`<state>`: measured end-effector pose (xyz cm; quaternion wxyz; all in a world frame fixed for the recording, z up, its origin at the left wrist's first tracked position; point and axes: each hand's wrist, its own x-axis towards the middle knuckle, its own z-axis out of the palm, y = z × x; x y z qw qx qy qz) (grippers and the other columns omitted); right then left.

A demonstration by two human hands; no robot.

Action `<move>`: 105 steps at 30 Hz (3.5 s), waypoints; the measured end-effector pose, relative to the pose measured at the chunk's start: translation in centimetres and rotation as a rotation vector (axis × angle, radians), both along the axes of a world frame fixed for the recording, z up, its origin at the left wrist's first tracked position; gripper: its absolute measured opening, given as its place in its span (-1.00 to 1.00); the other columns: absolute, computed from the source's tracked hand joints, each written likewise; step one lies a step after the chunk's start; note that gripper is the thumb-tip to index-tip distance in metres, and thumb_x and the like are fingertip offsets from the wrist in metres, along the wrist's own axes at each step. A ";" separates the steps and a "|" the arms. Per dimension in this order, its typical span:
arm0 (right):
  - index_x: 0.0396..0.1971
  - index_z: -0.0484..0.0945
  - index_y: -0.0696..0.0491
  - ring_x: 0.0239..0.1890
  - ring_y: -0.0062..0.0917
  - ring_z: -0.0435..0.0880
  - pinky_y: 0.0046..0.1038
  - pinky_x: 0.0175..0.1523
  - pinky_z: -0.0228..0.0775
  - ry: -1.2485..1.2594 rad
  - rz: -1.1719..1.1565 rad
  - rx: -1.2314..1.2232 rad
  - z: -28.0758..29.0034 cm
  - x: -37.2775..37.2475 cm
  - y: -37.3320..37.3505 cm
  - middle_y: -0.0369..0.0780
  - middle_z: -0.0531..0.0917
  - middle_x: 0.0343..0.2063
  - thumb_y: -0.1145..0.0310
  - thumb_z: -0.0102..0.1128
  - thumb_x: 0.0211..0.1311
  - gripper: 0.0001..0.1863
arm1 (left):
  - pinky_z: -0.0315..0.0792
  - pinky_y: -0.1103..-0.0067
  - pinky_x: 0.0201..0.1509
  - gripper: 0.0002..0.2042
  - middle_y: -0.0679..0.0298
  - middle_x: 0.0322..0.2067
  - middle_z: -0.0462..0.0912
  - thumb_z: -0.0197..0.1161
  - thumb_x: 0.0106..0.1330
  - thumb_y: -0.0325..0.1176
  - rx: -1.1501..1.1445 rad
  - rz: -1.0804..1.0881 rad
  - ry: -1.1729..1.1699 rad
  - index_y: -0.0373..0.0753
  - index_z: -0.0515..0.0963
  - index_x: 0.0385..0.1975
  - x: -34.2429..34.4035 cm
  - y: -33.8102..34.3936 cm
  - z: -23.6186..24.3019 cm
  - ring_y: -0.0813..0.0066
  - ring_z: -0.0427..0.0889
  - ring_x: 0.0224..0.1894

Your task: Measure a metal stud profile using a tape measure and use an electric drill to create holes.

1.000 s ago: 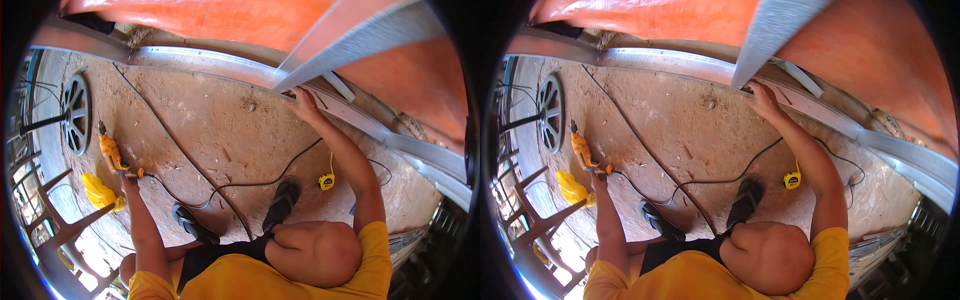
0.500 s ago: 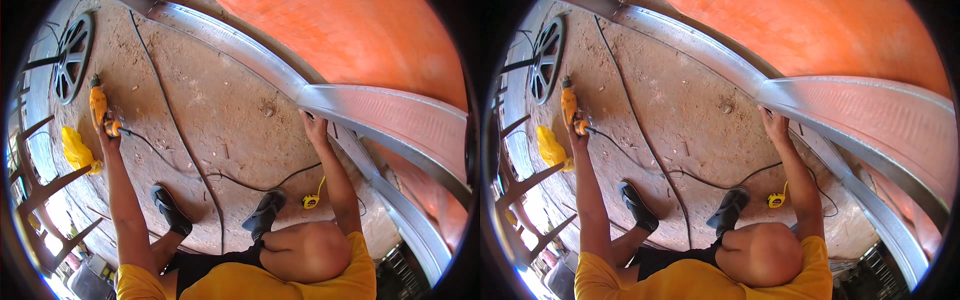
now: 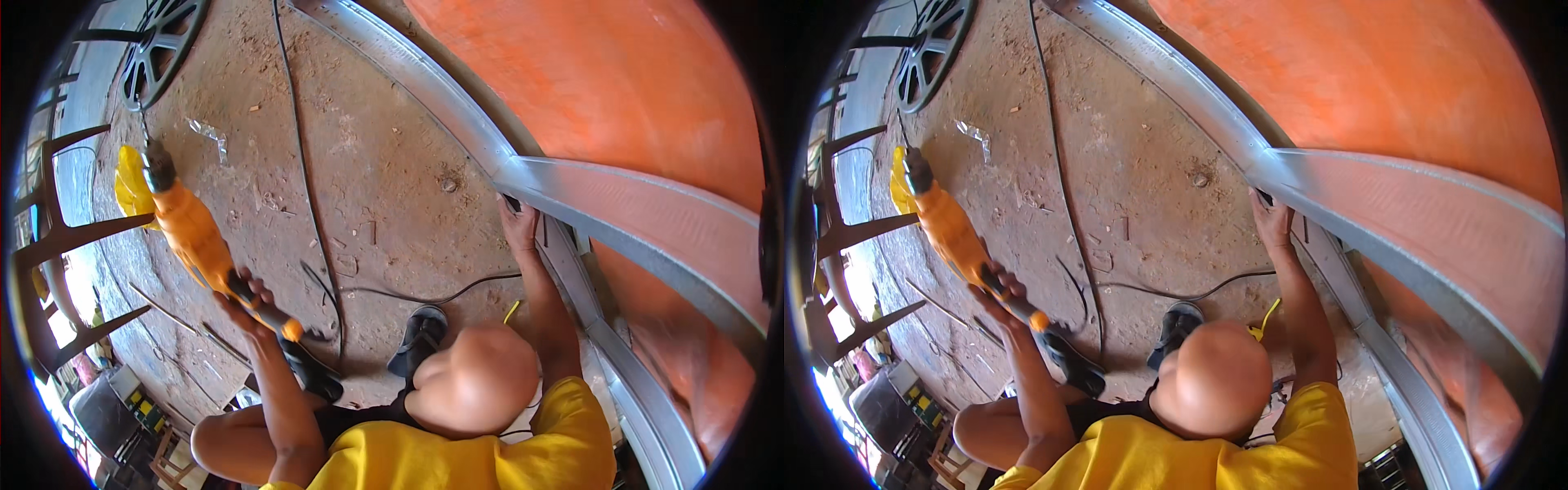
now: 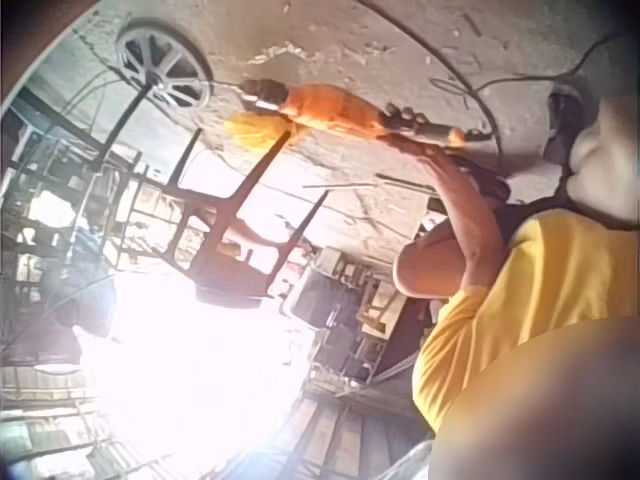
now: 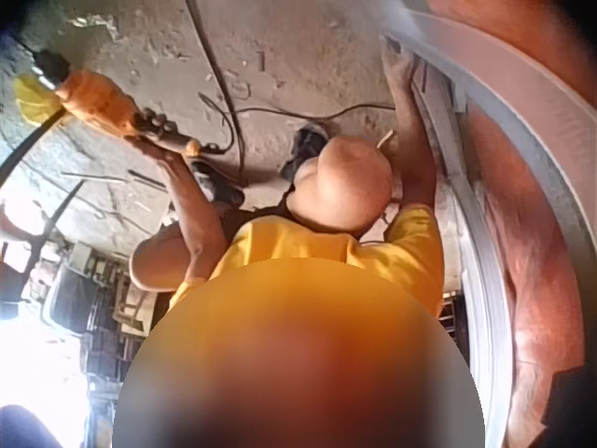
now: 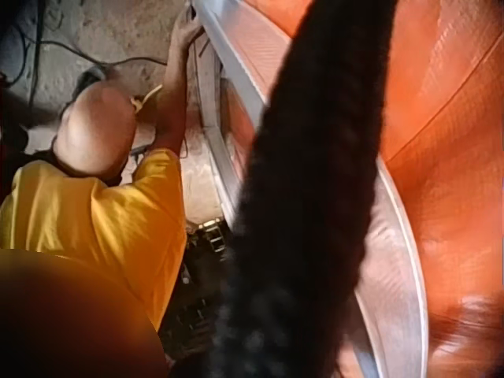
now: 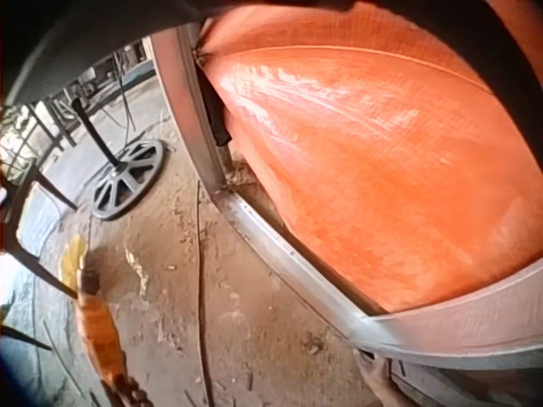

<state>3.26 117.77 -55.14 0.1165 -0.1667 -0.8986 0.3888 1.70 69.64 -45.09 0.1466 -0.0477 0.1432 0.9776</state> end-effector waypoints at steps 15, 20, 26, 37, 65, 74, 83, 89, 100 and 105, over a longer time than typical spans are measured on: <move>-0.30 0.57 0.21 -0.27 -0.16 0.61 -0.35 -0.18 0.40 -0.020 0.054 0.068 0.8 0.2 0.2 -0.01 0.62 -0.36 0.40 0.19 0.09 -0.79 | 0.58 0.47 -0.43 -0.61 0.07 -0.35 0.60 0.23 0.14 -0.39 -0.528 -0.418 -0.480 -0.35 0.35 -0.03 10.4 13.4 -4.0 0.26 0.65 -0.33; -0.35 0.59 0.20 -0.29 -0.11 0.61 -0.28 -0.19 0.41 -0.200 0.070 0.234 1.1 -0.7 0.4 0.01 0.63 -0.38 0.41 0.20 0.05 -0.81 | 0.57 0.52 -0.46 -0.70 0.10 -0.39 0.61 0.23 0.16 -0.48 -0.523 -0.474 -0.477 -0.35 0.39 -0.11 11.2 15.1 -5.6 0.31 0.66 -0.38; -0.39 0.61 0.19 -0.32 -0.12 0.62 -0.26 -0.19 0.41 -0.216 0.147 0.312 1.1 -1.2 0.8 0.01 0.63 -0.42 0.39 0.24 0.01 -0.81 | 0.57 0.54 -0.47 -0.69 0.13 -0.37 0.61 0.25 0.14 -0.51 -0.478 -0.478 -0.501 -0.32 0.39 -0.11 11.8 15.9 -6.4 0.34 0.65 -0.39; -0.35 0.59 0.22 -0.31 -0.09 0.61 -0.26 -0.22 0.41 -0.174 0.151 0.237 0.3 -1.2 1.5 0.04 0.62 -0.41 0.44 0.24 0.03 -0.81 | 0.59 0.52 -0.43 -0.67 0.16 -0.37 0.62 0.27 0.14 -0.46 -0.454 -0.506 -0.547 -0.29 0.41 -0.10 12.6 16.8 -7.1 0.35 0.66 -0.37; -0.32 0.58 0.23 -0.34 -0.30 0.69 -0.38 -0.18 0.45 -0.078 -0.016 0.124 0.6 -0.3 -1.1 -0.06 0.68 -0.41 0.45 0.22 0.08 -0.81 | 0.60 0.47 -0.43 -0.67 0.14 -0.37 0.61 0.26 0.16 -0.50 -0.344 -0.541 -0.640 -0.24 0.34 -0.09 12.8 17.2 -7.4 0.35 0.66 -0.38; -0.40 0.62 0.21 -0.35 -0.21 0.67 -0.34 -0.21 0.44 -0.145 -0.016 0.354 1.0 -0.5 -1.2 -0.04 0.66 -0.45 0.39 0.25 0.06 -0.82 | 0.60 0.46 -0.43 -0.64 0.14 -0.36 0.61 0.27 0.14 -0.55 -0.356 -0.575 -0.622 -0.23 0.35 -0.07 12.7 17.2 -7.4 0.34 0.66 -0.37; -0.41 0.60 0.24 -0.35 -0.23 0.68 -0.35 -0.20 0.44 -0.106 0.008 0.280 1.2 -0.6 -1.5 -0.03 0.66 -0.43 0.45 0.21 0.09 -0.85 | 0.59 0.46 -0.43 -0.65 0.15 -0.37 0.60 0.26 0.14 -0.56 -0.319 -0.572 -0.639 -0.23 0.36 -0.07 12.7 17.2 -7.7 0.34 0.65 -0.37; -0.40 0.59 0.26 -0.36 -0.25 0.68 -0.36 -0.22 0.45 -0.101 -0.001 0.281 1.6 -0.7 -2.2 -0.03 0.67 -0.43 0.47 0.20 0.09 -0.85 | 0.59 0.51 -0.40 -0.70 0.20 -0.38 0.61 0.29 0.15 -0.48 -0.342 -0.583 -0.608 -0.25 0.44 -0.12 12.5 17.0 -7.4 0.40 0.64 -0.36; -0.41 0.61 0.25 -0.37 -0.25 0.68 -0.35 -0.22 0.45 -0.081 0.002 0.284 1.2 -0.7 -1.9 -0.03 0.66 -0.47 0.46 0.22 0.06 -0.84 | 0.58 0.50 -0.39 -0.69 0.21 -0.39 0.60 0.28 0.15 -0.51 -0.361 -0.573 -0.595 -0.25 0.43 -0.10 12.8 17.1 -7.8 0.41 0.63 -0.37; -0.38 0.61 0.25 -0.36 -0.35 0.69 -0.41 -0.20 0.45 -0.117 -0.005 0.306 1.0 -0.6 -1.4 -0.07 0.68 -0.44 0.47 0.23 0.06 -0.84 | 0.58 0.49 -0.40 -0.68 0.21 -0.38 0.59 0.27 0.15 -0.54 -0.332 -0.602 -0.622 -0.23 0.41 -0.09 12.3 17.2 -7.4 0.40 0.63 -0.35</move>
